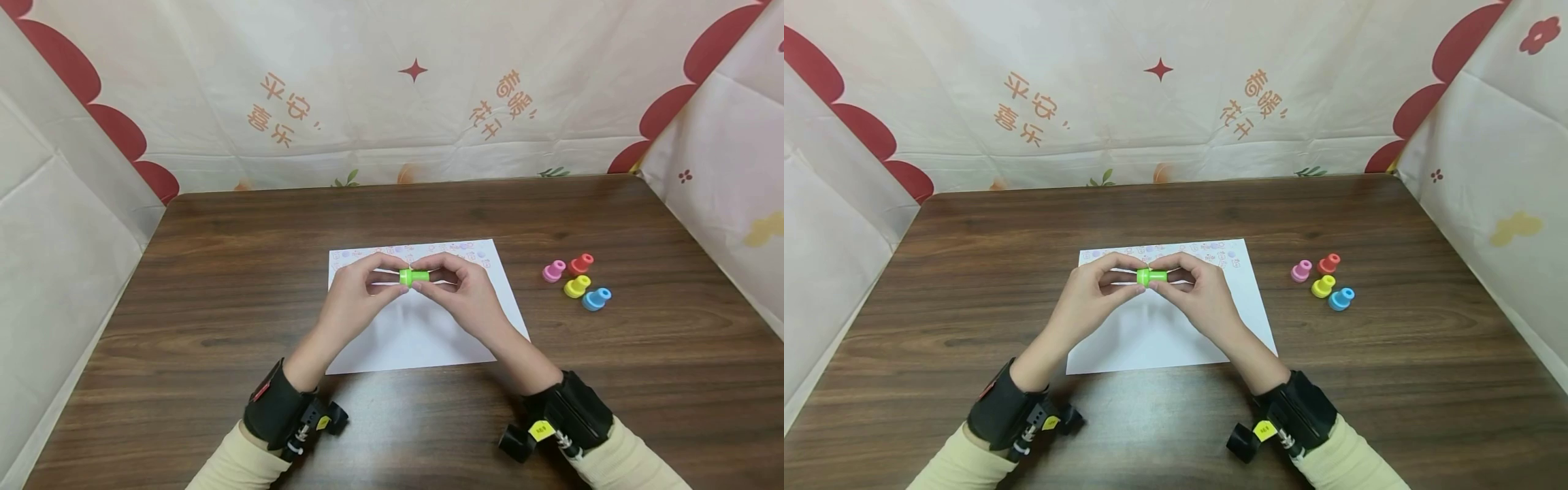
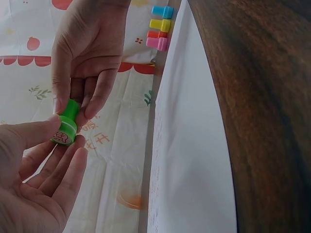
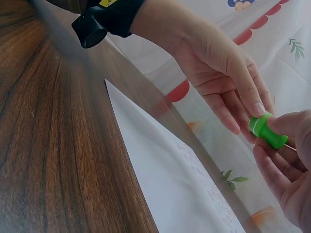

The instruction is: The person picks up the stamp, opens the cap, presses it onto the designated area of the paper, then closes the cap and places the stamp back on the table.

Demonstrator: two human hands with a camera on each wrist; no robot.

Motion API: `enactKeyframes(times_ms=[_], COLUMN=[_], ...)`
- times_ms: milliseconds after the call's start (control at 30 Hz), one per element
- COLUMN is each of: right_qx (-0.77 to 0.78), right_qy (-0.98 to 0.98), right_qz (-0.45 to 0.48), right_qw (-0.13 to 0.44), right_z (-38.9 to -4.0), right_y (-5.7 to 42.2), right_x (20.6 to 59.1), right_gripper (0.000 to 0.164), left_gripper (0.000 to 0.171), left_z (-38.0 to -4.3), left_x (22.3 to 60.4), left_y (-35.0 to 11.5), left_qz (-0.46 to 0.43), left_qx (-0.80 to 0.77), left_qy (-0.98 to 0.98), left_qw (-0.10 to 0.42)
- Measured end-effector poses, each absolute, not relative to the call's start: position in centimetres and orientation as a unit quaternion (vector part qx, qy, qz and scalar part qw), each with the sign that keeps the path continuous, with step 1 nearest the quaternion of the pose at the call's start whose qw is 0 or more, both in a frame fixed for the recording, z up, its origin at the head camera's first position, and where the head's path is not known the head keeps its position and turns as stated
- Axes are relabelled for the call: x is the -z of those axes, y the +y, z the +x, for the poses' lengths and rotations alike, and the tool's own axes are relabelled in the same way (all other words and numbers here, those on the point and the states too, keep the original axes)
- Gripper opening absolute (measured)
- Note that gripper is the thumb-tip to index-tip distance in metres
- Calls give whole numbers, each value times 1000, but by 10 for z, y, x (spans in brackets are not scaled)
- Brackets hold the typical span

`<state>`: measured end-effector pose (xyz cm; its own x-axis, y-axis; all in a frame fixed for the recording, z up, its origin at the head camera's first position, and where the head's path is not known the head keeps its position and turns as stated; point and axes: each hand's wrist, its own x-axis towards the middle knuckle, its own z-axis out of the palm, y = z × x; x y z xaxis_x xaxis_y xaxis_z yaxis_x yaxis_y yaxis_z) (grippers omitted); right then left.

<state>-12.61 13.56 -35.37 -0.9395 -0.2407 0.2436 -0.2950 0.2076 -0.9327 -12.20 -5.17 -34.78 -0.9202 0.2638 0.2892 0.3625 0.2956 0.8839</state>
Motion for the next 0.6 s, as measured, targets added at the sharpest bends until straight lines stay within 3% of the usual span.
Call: enactKeyframes(times_ms=[600], right_qx=[-548], right_qy=[-818], right_qz=[162], right_qw=[65], right_z=[-134], right_y=[170], right_x=[349], right_gripper=[32], left_gripper=[29], left_z=[-129], left_x=[334], left_y=[-86], left_qz=[-139], left_qx=[540], left_qy=[-826], left_qw=[76])
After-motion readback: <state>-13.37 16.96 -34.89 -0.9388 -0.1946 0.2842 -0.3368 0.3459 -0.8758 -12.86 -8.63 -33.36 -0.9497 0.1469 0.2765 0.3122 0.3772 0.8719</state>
